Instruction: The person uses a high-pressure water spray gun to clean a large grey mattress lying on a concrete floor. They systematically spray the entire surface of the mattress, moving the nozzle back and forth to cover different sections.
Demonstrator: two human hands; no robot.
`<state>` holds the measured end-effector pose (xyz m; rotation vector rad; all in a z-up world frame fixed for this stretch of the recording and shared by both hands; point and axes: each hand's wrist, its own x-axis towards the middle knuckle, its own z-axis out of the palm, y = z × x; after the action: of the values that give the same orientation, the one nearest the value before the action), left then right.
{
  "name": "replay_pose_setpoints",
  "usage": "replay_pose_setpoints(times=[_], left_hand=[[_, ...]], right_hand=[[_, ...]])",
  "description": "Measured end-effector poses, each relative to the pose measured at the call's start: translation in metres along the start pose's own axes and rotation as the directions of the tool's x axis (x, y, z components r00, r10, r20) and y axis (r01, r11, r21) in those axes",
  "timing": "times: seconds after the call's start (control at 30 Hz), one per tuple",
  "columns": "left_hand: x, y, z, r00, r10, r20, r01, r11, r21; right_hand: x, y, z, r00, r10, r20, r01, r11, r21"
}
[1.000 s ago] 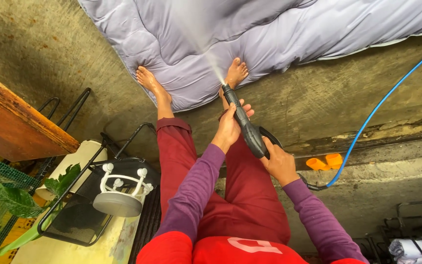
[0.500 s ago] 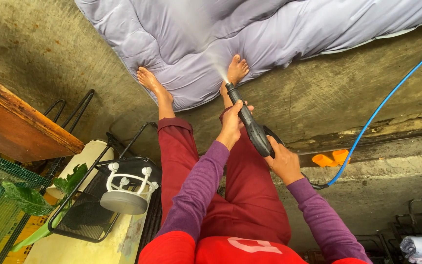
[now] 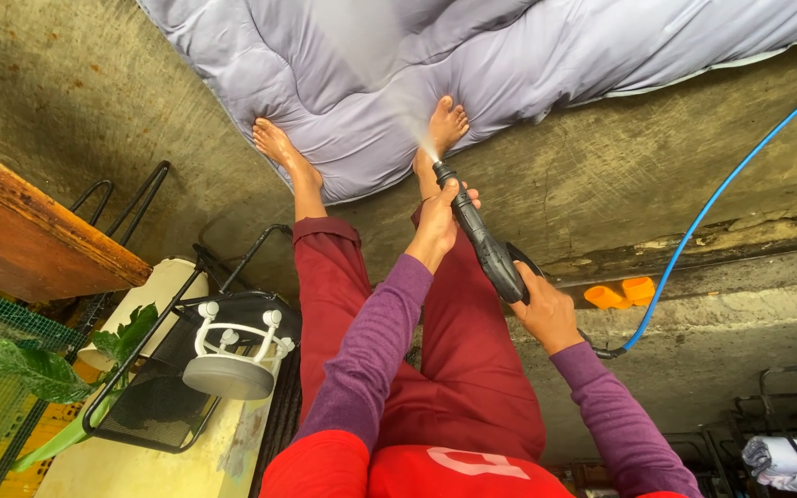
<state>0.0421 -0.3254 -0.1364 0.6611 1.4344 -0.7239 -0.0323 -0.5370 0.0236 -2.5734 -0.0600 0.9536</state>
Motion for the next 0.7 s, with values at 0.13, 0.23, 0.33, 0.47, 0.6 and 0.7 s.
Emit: replay_pose_setpoints(times=[0.13,0.23,0.33,0.47,0.6,0.7], left_hand=[[0.000,0.001,0.005,0.999,0.032,-0.005,-0.032,0.999,0.020],[-0.010,0.011,0.014,0.999,0.021,0.032,-0.023,0.998,0.057],[-0.054,0.052,0.039,0.994,-0.088,0.062,0.070,0.967,0.245],[-0.048,0.051,-0.004,0.998,-0.049,0.043,0.022,0.873,0.487],[-0.070,0.076,-0.086,0.976,0.198,-0.086,-0.128,0.851,0.510],[-0.111,0.097,-0.159,0.863,0.452,-0.226,-0.110,0.605,0.789]], right_hand=[[0.001,-0.003,-0.001,1.000,0.014,-0.013,-0.015,1.000,-0.015],[0.001,-0.002,0.000,0.999,0.037,-0.005,-0.037,0.999,-0.027],[-0.001,0.005,-0.001,0.995,0.093,0.046,-0.091,0.995,-0.038],[0.016,0.018,-0.016,0.855,0.377,0.356,-0.386,0.921,-0.047],[0.038,0.059,-0.001,0.745,0.479,0.464,-0.417,0.878,-0.236],[0.059,0.067,-0.006,0.827,0.448,0.339,-0.358,0.886,-0.295]])
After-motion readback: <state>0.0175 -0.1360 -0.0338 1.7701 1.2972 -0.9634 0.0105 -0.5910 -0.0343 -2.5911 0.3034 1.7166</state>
